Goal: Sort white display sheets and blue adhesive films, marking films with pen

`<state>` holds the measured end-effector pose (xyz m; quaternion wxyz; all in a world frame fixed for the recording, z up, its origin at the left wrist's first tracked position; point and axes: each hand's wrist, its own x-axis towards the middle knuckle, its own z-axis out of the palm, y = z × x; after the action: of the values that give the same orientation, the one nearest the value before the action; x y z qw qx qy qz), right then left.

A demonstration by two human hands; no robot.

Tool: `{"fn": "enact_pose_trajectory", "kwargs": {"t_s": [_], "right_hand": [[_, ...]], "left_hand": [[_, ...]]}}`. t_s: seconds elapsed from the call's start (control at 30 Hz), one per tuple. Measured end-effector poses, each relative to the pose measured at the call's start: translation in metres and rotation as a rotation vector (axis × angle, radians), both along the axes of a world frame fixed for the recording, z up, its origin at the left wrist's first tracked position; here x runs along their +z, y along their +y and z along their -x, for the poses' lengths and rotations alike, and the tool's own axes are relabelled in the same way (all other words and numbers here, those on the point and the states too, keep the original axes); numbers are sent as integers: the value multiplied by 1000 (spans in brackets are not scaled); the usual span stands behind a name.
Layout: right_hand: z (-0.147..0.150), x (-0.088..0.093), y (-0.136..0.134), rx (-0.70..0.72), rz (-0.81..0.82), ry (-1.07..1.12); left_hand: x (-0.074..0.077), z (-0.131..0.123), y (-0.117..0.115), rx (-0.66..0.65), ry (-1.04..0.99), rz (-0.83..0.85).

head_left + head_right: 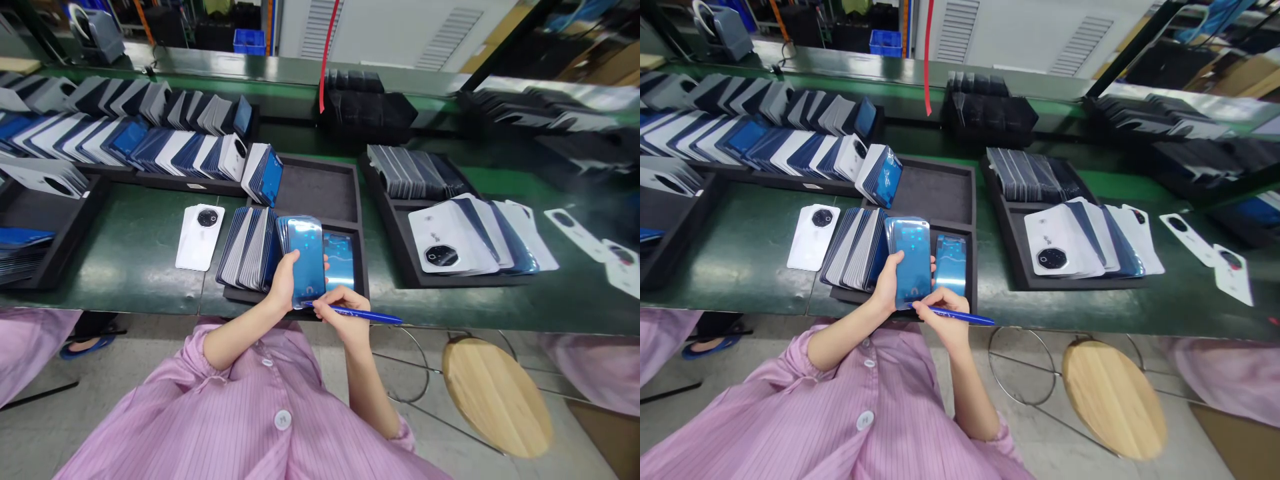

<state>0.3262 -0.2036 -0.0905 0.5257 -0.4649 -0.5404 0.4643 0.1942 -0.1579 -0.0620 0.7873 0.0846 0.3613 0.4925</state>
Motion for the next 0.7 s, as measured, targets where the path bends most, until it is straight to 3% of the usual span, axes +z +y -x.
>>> {"fn": "enact_pose_trajectory", "kwargs": {"t_s": [0.5, 0.7], "right_hand": [[-1, -4, 0, -104, -19, 26], [-6, -1, 16, -419, -99, 75]], "left_hand": [[-3, -1, 0, 12, 34, -38], [-12, -4, -3, 85, 114, -89]]}}
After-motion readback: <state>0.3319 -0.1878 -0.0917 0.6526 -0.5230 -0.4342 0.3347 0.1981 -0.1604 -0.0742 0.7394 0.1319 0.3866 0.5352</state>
